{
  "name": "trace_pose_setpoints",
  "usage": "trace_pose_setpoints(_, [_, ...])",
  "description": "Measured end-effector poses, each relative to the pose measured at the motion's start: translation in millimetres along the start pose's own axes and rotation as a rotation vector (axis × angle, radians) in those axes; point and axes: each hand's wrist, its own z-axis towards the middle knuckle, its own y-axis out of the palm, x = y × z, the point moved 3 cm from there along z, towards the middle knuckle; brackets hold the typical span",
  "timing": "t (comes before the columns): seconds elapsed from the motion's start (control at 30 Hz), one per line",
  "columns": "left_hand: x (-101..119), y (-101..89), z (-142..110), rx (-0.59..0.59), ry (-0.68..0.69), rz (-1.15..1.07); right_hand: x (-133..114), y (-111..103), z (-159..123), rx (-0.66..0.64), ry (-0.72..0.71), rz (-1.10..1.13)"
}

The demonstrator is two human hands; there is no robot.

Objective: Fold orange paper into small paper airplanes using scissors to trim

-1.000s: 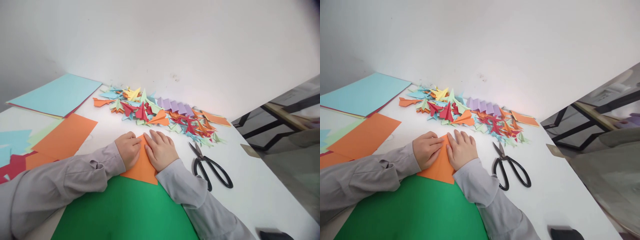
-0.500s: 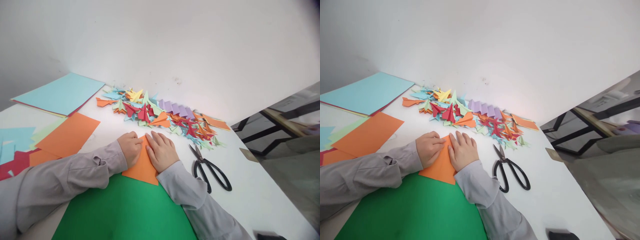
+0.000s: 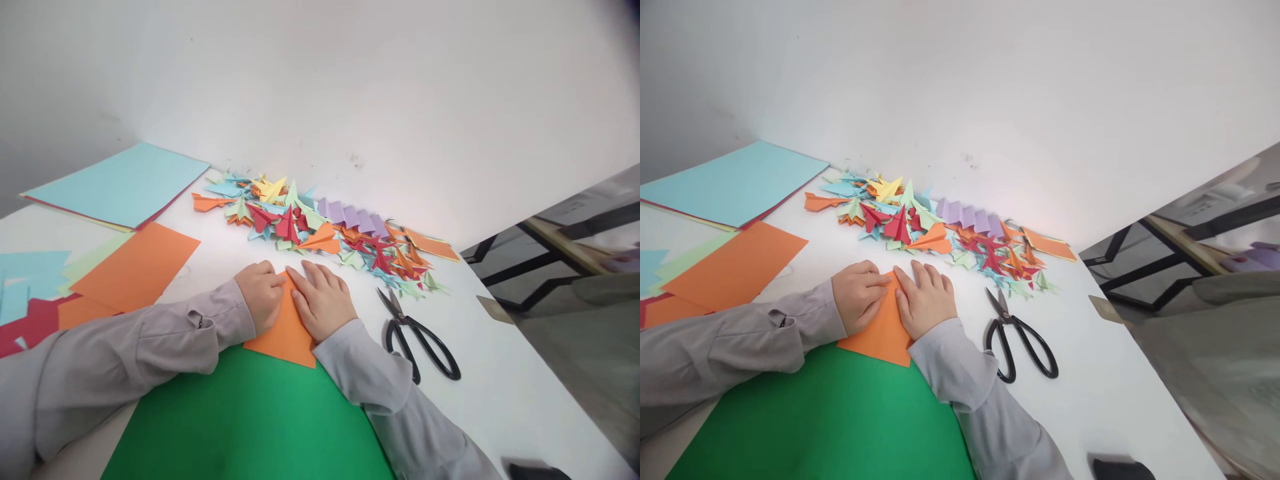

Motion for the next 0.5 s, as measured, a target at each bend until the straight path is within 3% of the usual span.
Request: trace_pose_setpoints(0.5, [0.5,-3.7,-0.4,0.000,0.017,0.010,0.1,-0.1,0.3,-0.036,0.013,0.015])
